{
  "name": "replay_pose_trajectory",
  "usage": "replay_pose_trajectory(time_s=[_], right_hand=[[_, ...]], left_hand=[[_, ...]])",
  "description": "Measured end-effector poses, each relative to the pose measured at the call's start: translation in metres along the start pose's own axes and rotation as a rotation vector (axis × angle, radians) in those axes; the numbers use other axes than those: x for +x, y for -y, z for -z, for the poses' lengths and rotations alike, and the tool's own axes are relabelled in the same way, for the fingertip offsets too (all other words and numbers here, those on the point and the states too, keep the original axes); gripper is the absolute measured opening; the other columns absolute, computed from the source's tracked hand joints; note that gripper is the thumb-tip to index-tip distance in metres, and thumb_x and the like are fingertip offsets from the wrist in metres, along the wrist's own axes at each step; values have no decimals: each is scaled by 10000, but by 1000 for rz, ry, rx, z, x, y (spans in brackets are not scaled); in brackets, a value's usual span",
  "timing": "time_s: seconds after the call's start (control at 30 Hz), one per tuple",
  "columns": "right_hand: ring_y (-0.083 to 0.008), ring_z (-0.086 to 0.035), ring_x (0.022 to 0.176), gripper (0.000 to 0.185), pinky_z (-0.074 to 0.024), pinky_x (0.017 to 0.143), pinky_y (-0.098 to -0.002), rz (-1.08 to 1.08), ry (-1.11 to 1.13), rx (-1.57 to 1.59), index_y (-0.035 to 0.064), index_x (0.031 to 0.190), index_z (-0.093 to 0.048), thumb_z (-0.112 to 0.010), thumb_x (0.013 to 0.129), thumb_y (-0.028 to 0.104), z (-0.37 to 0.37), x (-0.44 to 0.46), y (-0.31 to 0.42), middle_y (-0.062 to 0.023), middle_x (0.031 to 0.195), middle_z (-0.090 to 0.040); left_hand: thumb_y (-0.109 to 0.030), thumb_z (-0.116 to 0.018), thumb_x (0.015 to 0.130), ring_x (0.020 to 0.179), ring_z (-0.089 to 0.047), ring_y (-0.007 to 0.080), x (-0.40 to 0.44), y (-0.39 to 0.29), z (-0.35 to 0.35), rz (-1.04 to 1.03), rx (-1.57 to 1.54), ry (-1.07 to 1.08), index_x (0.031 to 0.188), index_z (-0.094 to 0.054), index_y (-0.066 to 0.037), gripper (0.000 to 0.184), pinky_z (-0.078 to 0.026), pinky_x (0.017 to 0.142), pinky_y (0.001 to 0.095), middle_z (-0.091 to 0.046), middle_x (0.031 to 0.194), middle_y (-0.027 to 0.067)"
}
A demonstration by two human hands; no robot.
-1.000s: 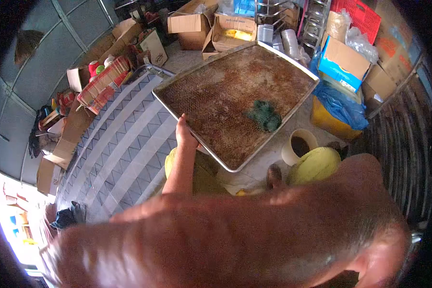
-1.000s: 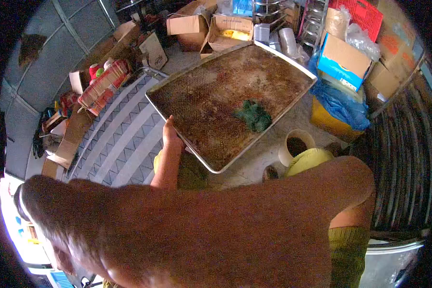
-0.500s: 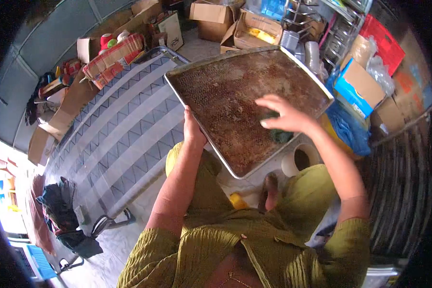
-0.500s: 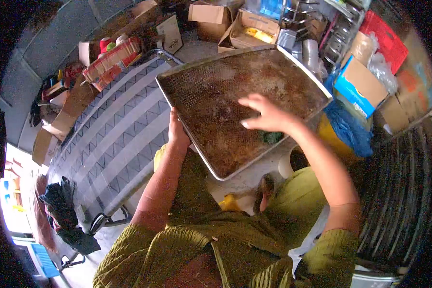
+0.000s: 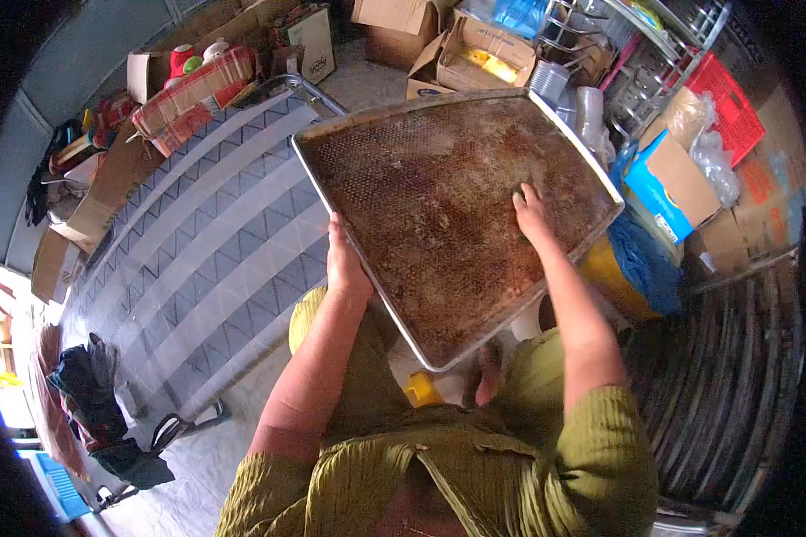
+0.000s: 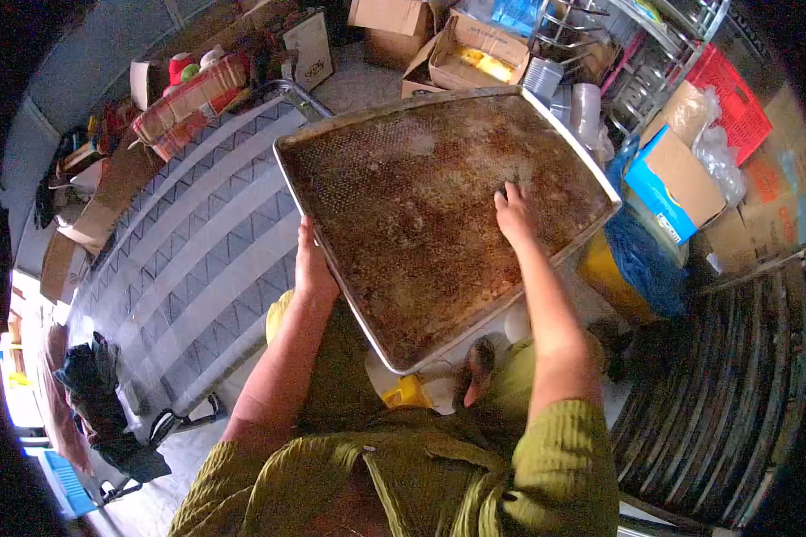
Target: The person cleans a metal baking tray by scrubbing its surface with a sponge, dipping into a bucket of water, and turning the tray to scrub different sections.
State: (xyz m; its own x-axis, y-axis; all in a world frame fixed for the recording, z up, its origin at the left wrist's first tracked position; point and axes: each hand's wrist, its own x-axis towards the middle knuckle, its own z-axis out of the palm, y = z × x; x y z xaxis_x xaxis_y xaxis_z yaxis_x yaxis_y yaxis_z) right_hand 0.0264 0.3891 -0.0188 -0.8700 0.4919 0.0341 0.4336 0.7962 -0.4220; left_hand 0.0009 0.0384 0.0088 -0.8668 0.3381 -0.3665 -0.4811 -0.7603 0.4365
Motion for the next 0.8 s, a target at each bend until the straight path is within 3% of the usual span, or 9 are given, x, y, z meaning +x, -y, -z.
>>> replay_pose_trajectory(time_s=[0.03, 0.07, 0.1, 0.13, 0.3, 0.43, 0.6, 0.63, 0.8], right_hand=[[-308, -220, 1311, 443, -191, 1066, -441, -165, -8, 32, 71, 1269, -388, -418, 904, 321, -1, 0, 27, -217, 1397, -237], [-325, -463, 1070, 386, -373, 887, -462, 15, -467, -195, 63, 1047, -542, -437, 869, 388, -49, 10, 19, -165, 1156, -488], [-305, -497, 993, 367, -391, 838, -459, 1, -98, 137, 38, 992, -551, -442, 872, 368, 6, -28, 88, -160, 1042, -519], [-288, -509, 988, 348, -397, 842, -428, 123, 63, -26, 34, 997, -555, -451, 874, 343, 4, -27, 104, -152, 1025, -536], [-285, -537, 984, 316, -417, 902, -397, 667, 216, 588, -7, 1120, -477, -526, 832, 115, -8, -116, 181, -172, 1033, -546], [-251, -464, 1153, 273, -391, 965, -369, 1141, 171, 215, 55, 1055, -547, -526, 786, 14, -10, -110, 132, -107, 1221, -502], [-293, -499, 1067, 259, -412, 888, -390, 499, -167, 88, 58, 1074, -527, -379, 866, 11, 1, -11, -24, -176, 1141, -520], [-310, -503, 1026, 270, -421, 837, -404, -61, 114, 275, 69, 1092, -508, -363, 870, 22, 17, 3, -45, -194, 1096, -519], [-370, -527, 915, 306, -427, 799, -440, -181, -208, -301, 75, 1133, -471, -465, 845, 176, 19, 7, -82, -210, 975, -545]], left_hand=[[-537, -417, 863, 1143, -445, 307, -3, -3, -6, -26, 37, -27, 1287, -381, -80, 624, -364, 960, 445, -432, 1293, 128], [-539, -411, 865, 1143, -445, 309, -4, -6, -10, -52, 76, -53, 1284, -384, -78, 624, -365, 959, 443, -432, 1294, 130], [-539, -411, 865, 1143, -445, 309, -5, -7, -12, -45, 80, -51, 1284, -384, -78, 624, -365, 959, 443, -432, 1294, 130], [-538, -405, 867, 1143, -445, 307, -4, -8, -14, -60, 83, -30, 1281, -386, -75, 623, -365, 960, 442, -435, 1290, 131], [-476, -462, 860, 1019, -539, 286, -7, -9, -14, 13, 23, 78, 1208, -474, -52, 549, -422, 902, 420, -545, 1161, 132], [-284, -494, 867, 969, -552, 287, 15, -5, 13, 88, 34, 46, 1107, -514, -41, 342, -445, 864, 434, -572, 1089, 121], [-245, -493, 873, 902, -562, 268, 11, -5, 10, 8, 161, -121, 1067, -521, -56, 273, -453, 835, 434, -579, 1018, 99], [-235, -495, 873, 890, -561, 264, 8, -6, 5, 24, 117, -102, 1053, -523, -66, 249, -458, 823, 429, -577, 1007, 93], [-255, -533, 856, 895, -562, 262, 15, -5, 7, 21, 90, -134, 1058, -525, -90, 261, -465, 809, 436, -577, 1006, 88]])
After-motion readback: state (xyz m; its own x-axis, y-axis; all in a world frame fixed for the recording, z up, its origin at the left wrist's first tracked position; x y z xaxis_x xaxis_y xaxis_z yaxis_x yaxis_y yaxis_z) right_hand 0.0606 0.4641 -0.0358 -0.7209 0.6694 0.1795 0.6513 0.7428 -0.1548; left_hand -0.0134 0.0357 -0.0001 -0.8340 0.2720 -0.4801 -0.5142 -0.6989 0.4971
